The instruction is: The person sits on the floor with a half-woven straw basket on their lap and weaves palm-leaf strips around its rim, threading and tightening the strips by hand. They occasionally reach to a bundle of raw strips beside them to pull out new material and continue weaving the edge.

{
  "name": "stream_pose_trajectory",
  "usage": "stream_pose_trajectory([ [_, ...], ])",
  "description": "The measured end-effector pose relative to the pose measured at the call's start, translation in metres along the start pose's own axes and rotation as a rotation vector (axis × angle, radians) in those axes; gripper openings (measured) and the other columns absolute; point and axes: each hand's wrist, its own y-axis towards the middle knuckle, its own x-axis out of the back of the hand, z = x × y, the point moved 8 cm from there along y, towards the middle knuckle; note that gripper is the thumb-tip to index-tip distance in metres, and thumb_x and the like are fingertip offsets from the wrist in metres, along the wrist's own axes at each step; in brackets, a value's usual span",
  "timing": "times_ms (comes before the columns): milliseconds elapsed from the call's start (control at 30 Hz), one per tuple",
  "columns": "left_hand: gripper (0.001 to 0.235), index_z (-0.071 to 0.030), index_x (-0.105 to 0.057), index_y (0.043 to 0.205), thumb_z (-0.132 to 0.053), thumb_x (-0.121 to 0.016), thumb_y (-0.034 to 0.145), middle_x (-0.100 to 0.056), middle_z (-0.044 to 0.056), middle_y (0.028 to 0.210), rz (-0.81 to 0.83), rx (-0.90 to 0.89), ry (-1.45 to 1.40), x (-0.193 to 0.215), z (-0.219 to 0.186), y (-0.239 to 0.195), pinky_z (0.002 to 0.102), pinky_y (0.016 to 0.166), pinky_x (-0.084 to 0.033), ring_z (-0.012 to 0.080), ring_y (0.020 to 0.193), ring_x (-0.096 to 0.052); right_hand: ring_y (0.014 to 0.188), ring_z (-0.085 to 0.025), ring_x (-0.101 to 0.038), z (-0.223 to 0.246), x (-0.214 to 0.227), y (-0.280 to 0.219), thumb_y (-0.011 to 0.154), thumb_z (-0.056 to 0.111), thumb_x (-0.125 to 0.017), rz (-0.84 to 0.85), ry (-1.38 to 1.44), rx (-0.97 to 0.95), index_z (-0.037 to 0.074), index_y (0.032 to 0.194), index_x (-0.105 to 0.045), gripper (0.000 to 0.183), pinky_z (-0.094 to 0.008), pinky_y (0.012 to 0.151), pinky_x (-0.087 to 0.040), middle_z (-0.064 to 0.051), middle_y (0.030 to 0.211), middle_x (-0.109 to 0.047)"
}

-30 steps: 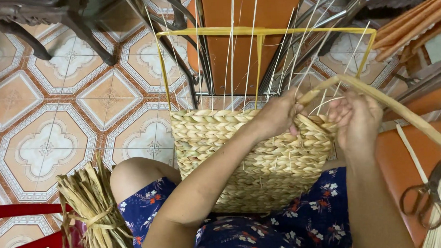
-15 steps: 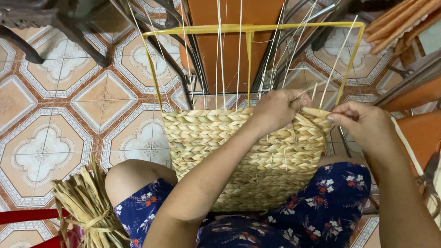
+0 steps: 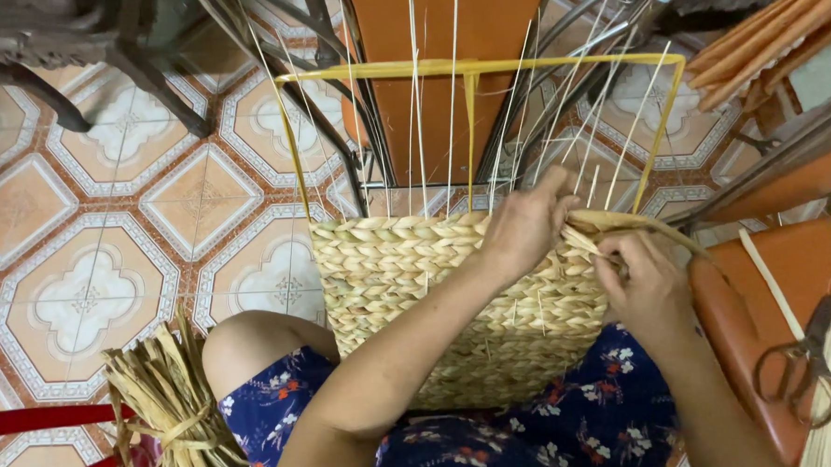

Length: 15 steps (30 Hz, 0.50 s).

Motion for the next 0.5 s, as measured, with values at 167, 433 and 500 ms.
stream_pose_trajectory([
  [167, 0.025, -0.006, -0.063, 0.116, -0.021, -0.05, 0.101, -0.073, 0.013, 0.094, 0.402, 0.234, -0.194, -0.001, -0.008, 0.013, 0.019, 0.046, -0.058, 0.0113, 0.059, -0.071, 0.079, -0.013, -0.062, 0.018, 0.045, 0.03, 0.098, 0.017, -0.074, -0.071, 0.028, 0.206, 0.011, 0.099, -0.071, 0.007, -0.031, 0.068, -0.045, -0.003, 0.102, -0.072],
  [433, 0.024, -0.004, -0.071, 0.098, -0.022, -0.057, 0.097, -0.066, 0.009, 0.064, 0.221, 0.133, 0.242, -0.028, 0.011, 0.015, 0.025, 0.039, -0.048, 0.0143, 0.047, -0.058, 0.096, -0.022, -0.059, 0.096, 0.111, 0.061, 0.089, 0.012, -0.075, -0.162, -0.147, 0.245, 0.014, 0.1, -0.077, 0.011, -0.038, 0.086, -0.041, -0.004, 0.112, -0.07],
  [500, 0.021, 0.002, -0.067, 0.099, -0.012, -0.052, 0.102, -0.061, 0.01, 0.06, 0.05, -0.002, 0.261, -0.024, 0.006, 0.014, 0.028, 0.029, -0.043, 0.0147, 0.039, -0.052, 0.096, -0.023, -0.059, 0.083, 0.098, 0.049, 0.091, 0.011, -0.073, -0.193, -0.063, 0.199, 0.011, 0.106, -0.077, 0.016, -0.04, 0.087, -0.041, -0.006, 0.112, -0.07],
])
